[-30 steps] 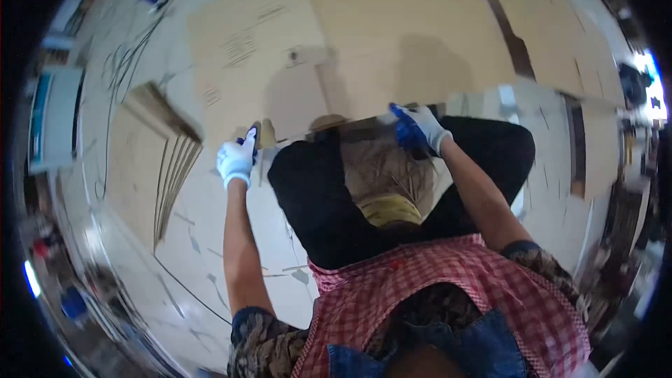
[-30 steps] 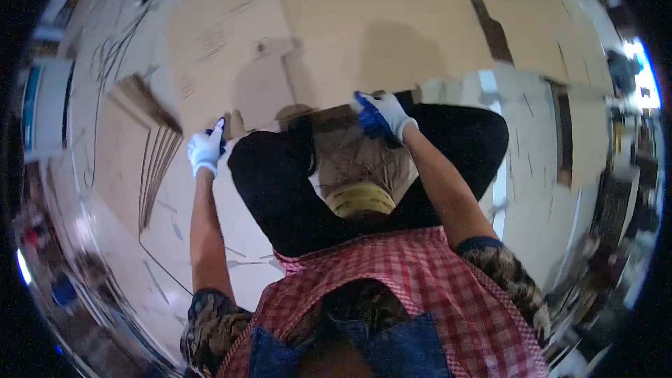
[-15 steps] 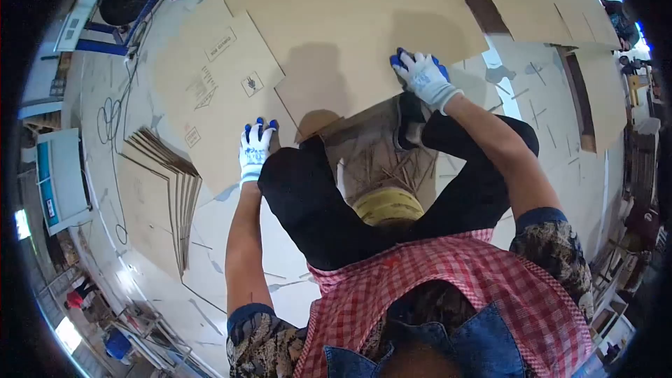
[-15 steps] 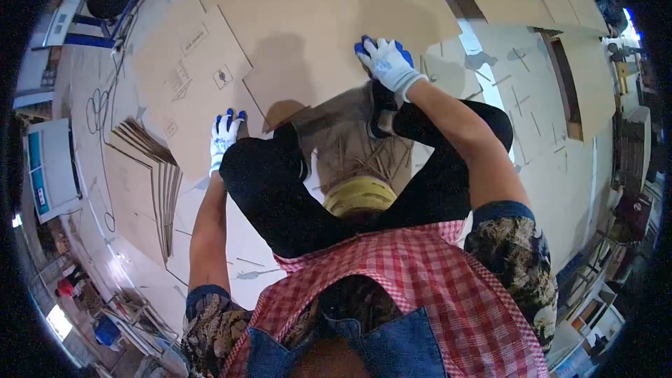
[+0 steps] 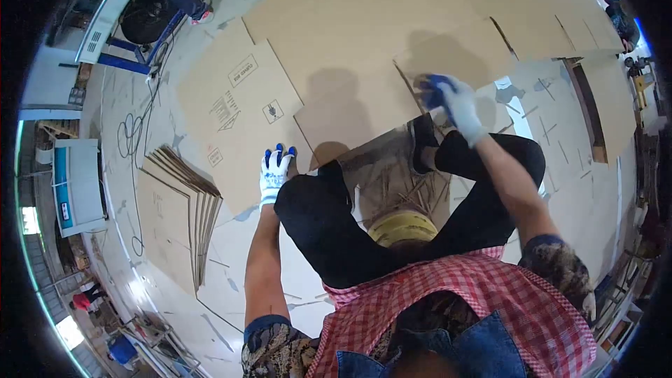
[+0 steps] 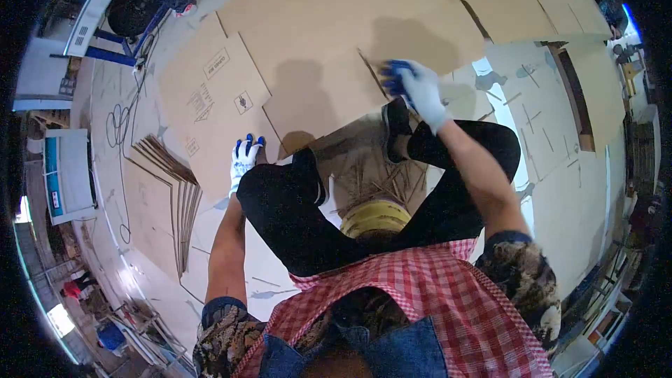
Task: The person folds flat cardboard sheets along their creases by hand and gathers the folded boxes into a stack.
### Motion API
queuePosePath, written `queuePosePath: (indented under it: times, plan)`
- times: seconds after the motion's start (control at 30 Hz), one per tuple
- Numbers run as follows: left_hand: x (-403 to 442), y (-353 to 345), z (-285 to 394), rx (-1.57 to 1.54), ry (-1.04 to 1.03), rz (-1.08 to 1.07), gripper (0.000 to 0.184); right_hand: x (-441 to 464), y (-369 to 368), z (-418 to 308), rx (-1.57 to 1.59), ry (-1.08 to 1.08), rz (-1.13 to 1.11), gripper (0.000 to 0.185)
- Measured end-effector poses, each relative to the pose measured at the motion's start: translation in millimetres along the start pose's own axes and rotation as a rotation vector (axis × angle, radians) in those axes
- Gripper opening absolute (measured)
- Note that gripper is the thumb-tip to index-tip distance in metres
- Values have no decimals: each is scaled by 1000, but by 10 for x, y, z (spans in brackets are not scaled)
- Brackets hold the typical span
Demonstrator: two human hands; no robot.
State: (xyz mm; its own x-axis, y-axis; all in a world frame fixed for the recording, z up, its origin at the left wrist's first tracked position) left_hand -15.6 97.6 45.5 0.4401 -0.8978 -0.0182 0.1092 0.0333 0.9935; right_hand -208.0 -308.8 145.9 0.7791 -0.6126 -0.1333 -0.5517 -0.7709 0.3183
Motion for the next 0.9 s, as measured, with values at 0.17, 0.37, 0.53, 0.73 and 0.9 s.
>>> queuePosePath:
  times: [0.17,0.37,0.53,0.73,0.9]
  plan:
    - [47,133,130,1,14,-9,49,-583,690,680,431,-117,132,36]
    - [44,82,65,3,-45,137,47,-17,614,1143,1037,-852,529,40]
    - [107,-24,-6,27,38,18,47,-97,747,256,806,-214,219,46]
    - [91,91,120,-47,106,92,43,-693,-690,-650,-650,493,6,54]
    - [126,-21,86,-97,136,29,54,-607,-1889,-184,-1349,552,-322,55]
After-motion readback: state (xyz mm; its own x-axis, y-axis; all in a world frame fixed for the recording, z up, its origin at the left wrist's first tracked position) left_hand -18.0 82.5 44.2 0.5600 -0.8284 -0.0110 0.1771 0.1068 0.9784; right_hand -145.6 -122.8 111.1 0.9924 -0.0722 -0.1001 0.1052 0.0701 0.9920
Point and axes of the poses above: each hand's wrist, its own x-axis towards the middle knuckle, its own y-axis out of the back of the hand, z = x × y, the point moved 4 cm from there along x, towards the middle knuckle, and after that the axes turned 12 degrees about -y, right-handed, at the moved point
